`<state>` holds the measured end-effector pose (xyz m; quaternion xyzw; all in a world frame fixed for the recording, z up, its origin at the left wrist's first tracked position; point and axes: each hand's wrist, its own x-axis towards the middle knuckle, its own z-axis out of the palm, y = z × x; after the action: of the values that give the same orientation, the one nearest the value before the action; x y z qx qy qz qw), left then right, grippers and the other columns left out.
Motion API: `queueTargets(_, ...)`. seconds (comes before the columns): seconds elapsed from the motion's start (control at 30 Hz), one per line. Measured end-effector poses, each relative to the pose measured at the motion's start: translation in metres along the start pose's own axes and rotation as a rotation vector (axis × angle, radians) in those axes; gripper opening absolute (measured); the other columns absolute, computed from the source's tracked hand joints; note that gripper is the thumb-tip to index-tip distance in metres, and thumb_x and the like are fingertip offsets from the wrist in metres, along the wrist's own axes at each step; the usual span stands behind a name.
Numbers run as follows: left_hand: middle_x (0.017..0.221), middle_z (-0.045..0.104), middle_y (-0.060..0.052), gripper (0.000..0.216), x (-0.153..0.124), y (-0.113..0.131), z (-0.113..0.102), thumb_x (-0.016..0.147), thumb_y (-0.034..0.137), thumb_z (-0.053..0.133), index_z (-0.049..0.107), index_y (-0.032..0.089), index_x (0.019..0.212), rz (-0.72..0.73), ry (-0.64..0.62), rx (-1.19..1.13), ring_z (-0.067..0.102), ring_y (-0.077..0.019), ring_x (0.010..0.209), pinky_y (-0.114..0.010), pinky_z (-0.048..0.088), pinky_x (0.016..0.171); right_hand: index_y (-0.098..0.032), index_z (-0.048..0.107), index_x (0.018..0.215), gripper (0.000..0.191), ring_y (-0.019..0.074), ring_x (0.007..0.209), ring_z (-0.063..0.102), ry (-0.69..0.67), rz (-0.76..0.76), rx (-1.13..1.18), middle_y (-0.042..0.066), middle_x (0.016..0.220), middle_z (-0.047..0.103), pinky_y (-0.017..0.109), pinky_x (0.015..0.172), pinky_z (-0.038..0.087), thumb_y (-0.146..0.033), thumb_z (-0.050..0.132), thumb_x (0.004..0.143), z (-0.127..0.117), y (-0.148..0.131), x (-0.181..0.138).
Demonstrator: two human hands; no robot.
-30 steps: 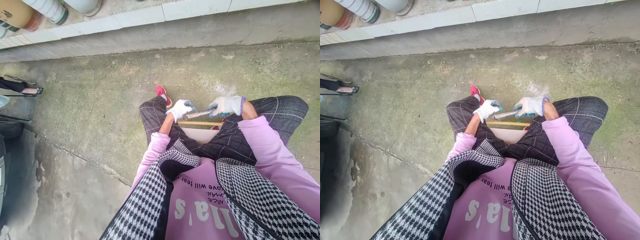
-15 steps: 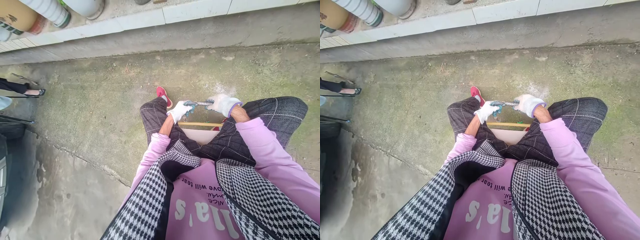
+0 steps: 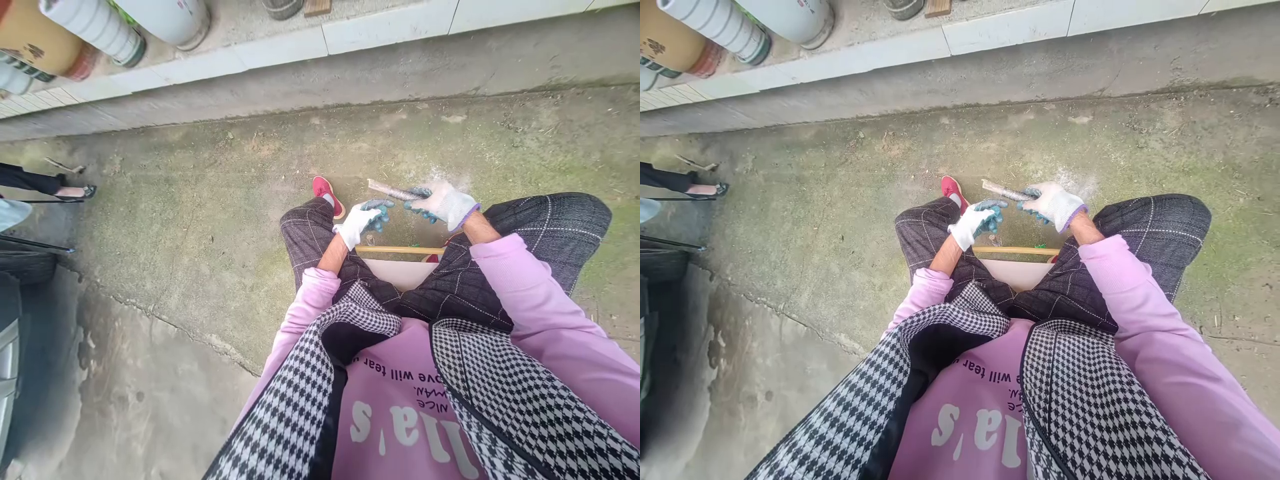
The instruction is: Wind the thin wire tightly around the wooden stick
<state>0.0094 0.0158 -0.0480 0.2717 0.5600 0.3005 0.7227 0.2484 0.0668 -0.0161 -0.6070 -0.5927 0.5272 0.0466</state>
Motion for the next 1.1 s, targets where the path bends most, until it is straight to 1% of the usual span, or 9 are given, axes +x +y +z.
queueTargets(0.1, 0.073, 0.078, 0.002, 0.022, 0.002, -0.001, -0.003, 0.092, 0.02, 0.093, 0.08, 0.013, 0.108, 0.01, -0.015, -0.037, 0.064, -0.0081, 0.054, -0.023, 0.054, 0.06, -0.02, 0.087, 0.105, 0.023, 0.0123, 0.049, 0.053, -0.022, 0.017, 0.309, -0.005, 0.064, 0.065, 0.024, 0.042, 0.046, -0.026, 0.103, 0.089, 0.001, 0.0, -0.004)
queueTargets(0.2, 0.08, 0.082, 0.0, 0.027, 0.003, -0.003, -0.008, 0.09, 0.023, 0.096, 0.08, 0.014, 0.11, 0.049, -0.058, -0.07, 0.068, -0.0095, 0.055, -0.025, 0.058, 0.062, -0.019, 0.083, 0.097, 0.02, 0.0113, 0.047, 0.052, -0.003, 0.05, 0.404, -0.003, 0.065, 0.066, 0.022, 0.037, 0.046, -0.021, 0.102, 0.092, 0.0, -0.002, -0.006)
queueTargets(0.37, 0.091, 0.089, -0.003, 0.04, 0.004, -0.006, -0.012, 0.079, 0.013, 0.095, 0.081, 0.014, 0.117, 0.058, -0.098, -0.1, 0.073, -0.0108, 0.062, -0.026, 0.062, 0.069, -0.017, 0.08, 0.093, 0.017, 0.0108, 0.044, 0.054, 0.036, 0.069, 0.448, -0.004, 0.062, 0.066, 0.021, 0.035, 0.046, -0.012, 0.096, 0.096, -0.003, -0.003, -0.006)
queueTargets(0.47, 0.098, 0.092, -0.006, 0.045, 0.002, -0.005, -0.013, 0.078, 0.009, 0.092, 0.082, 0.013, 0.122, 0.055, -0.096, -0.113, 0.075, -0.0118, 0.066, -0.027, 0.063, 0.072, -0.017, 0.08, 0.093, 0.018, 0.0106, 0.043, 0.055, 0.021, 0.064, 0.499, -0.003, 0.063, 0.068, 0.021, 0.036, 0.048, -0.014, 0.098, 0.095, -0.006, -0.002, -0.006)
queueTargets(0.57, 0.104, 0.093, -0.008, 0.046, 0.0, -0.002, -0.013, 0.087, 0.015, 0.092, 0.082, 0.013, 0.131, 0.068, -0.058, -0.096, 0.071, -0.0098, 0.061, -0.026, 0.061, 0.067, -0.016, 0.08, 0.094, 0.024, 0.011, 0.044, 0.057, 0.006, 0.053, 0.534, -0.002, 0.064, 0.07, 0.022, 0.038, 0.05, -0.018, 0.103, 0.091, -0.009, -0.001, -0.006)
queueTargets(0.7, 0.103, 0.093, -0.008, 0.05, -0.002, 0.002, -0.013, 0.1, 0.037, 0.094, 0.08, 0.014, 0.142, 0.079, -0.025, -0.098, 0.067, -0.009, 0.056, -0.024, 0.057, 0.06, -0.017, 0.078, 0.096, 0.027, 0.0112, 0.044, 0.058, 0.02, 0.063, 0.546, -0.002, 0.063, 0.071, 0.022, 0.039, 0.05, -0.018, 0.105, 0.089, -0.01, -0.002, -0.006)
queueTargets(0.8, 0.104, 0.093, -0.009, 0.055, -0.004, 0.003, -0.013, 0.103, 0.046, 0.094, 0.077, 0.014, 0.145, 0.078, -0.044, -0.145, 0.075, -0.0122, 0.063, -0.026, 0.063, 0.067, -0.018, 0.078, 0.096, 0.021, 0.011, 0.045, 0.057, 0.032, 0.063, 0.547, -0.003, 0.062, 0.069, 0.021, 0.039, 0.049, -0.013, 0.098, 0.093, -0.011, -0.003, -0.007)
queueTargets(0.97, 0.101, 0.091, -0.008, 0.049, -0.003, 0.0, -0.014, 0.102, 0.031, 0.092, 0.074, 0.014, 0.145, 0.062, -0.059, -0.179, 0.08, -0.015, 0.07, -0.03, 0.068, 0.079, -0.019, 0.077, 0.097, 0.02, 0.0109, 0.046, 0.056, 0.031, 0.07, 0.537, -0.004, 0.064, 0.069, 0.021, 0.039, 0.049, -0.014, 0.097, 0.094, -0.011, -0.006, -0.01)
queueTargets(1.1, 0.092, 0.088, -0.007, 0.038, -0.001, 0.001, -0.015, 0.101, 0.03, 0.092, 0.076, 0.014, 0.132, 0.042, -0.031, -0.196, 0.083, -0.0182, 0.074, -0.037, 0.07, 0.09, -0.02, 0.076, 0.095, 0.023, 0.0103, 0.047, 0.054, 0.036, 0.067, 0.53, -0.004, 0.064, 0.067, 0.021, 0.039, 0.048, -0.016, 0.099, 0.095, -0.01, -0.007, -0.011)
